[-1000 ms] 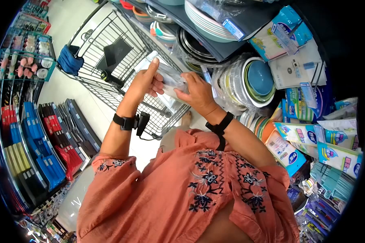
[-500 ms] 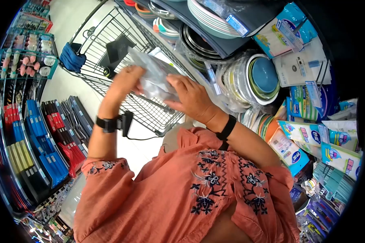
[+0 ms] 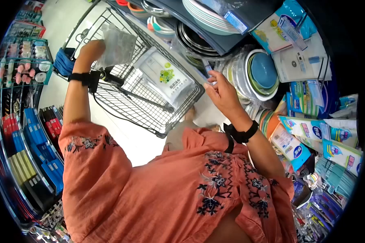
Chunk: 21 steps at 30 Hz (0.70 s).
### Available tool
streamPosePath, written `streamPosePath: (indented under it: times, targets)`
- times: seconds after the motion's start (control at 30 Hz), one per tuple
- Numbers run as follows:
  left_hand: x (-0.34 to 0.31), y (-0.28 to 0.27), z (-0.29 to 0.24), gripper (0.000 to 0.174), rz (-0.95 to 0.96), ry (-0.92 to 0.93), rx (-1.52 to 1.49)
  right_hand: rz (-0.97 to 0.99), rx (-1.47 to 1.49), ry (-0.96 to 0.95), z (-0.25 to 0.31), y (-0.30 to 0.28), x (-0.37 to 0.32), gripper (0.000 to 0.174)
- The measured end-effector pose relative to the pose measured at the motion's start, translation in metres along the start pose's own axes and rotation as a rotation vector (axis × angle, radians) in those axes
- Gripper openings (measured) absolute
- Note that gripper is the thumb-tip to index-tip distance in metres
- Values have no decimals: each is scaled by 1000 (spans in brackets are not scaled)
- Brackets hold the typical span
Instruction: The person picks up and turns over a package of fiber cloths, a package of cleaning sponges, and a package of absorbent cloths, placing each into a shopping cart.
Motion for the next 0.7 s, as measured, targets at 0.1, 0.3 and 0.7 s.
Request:
streamPosePath:
  times: [0.1, 0.3, 0.7]
  targets:
    - [32, 66, 19, 33, 100, -139, 44, 37, -20, 74, -17, 2, -10, 44]
    - [68, 132, 8, 33, 148, -161, 65, 65, -5, 189, -49, 5, -24, 43]
    - [112, 196, 3, 29, 183, -101, 131, 71, -64, 393, -87, 1, -42, 40]
Point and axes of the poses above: each hand's wrist, its own x-axis towards the middle knuckle, its own y-axis out of the palm, z = x × y, the point moved 7 cm from there along x, towards the middle knuckle, and after that the axes turned 13 degrees about -z, right-handed, at the moved point
